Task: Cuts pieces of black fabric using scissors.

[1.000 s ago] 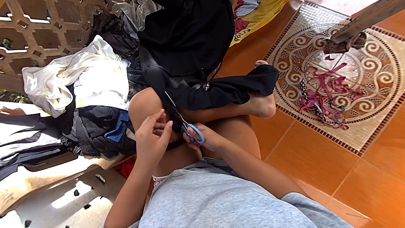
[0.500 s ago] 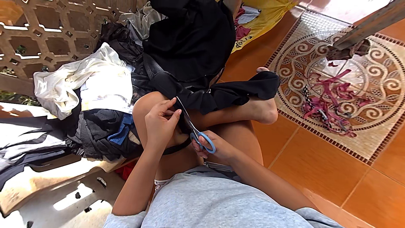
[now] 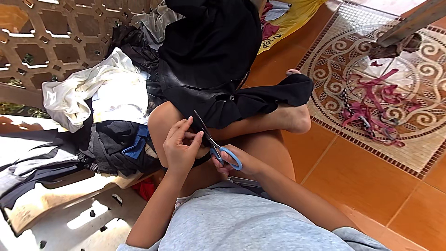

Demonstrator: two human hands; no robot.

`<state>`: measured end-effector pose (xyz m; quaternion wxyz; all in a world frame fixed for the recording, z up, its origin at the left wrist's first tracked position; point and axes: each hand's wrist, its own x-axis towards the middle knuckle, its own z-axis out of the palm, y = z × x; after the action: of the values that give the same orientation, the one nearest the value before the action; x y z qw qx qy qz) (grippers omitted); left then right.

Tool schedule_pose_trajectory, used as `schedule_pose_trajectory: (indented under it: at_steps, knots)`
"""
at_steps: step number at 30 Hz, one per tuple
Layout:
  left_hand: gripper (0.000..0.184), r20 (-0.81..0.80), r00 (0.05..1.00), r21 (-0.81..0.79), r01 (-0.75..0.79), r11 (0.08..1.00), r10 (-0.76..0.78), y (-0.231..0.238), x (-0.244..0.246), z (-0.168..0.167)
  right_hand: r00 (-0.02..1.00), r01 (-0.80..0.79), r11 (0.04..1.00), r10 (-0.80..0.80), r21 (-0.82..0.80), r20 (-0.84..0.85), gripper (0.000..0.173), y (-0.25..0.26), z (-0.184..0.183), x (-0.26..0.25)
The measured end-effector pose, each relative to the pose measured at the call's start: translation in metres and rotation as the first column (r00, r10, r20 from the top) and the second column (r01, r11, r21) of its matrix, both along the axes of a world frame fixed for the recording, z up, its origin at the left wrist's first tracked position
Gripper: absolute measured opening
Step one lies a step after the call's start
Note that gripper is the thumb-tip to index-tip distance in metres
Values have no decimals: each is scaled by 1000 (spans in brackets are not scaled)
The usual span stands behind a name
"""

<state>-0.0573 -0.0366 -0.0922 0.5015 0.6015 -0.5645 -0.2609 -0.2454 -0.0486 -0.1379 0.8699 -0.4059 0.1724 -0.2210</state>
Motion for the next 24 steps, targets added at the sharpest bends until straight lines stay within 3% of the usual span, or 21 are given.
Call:
schedule_pose_trajectory:
  at_steps: [24]
  knots:
    - [46,-25,1000,-5,10,1000,-10,2,3,-6,999,17,999,-15,42,-30,43,-3,2,5]
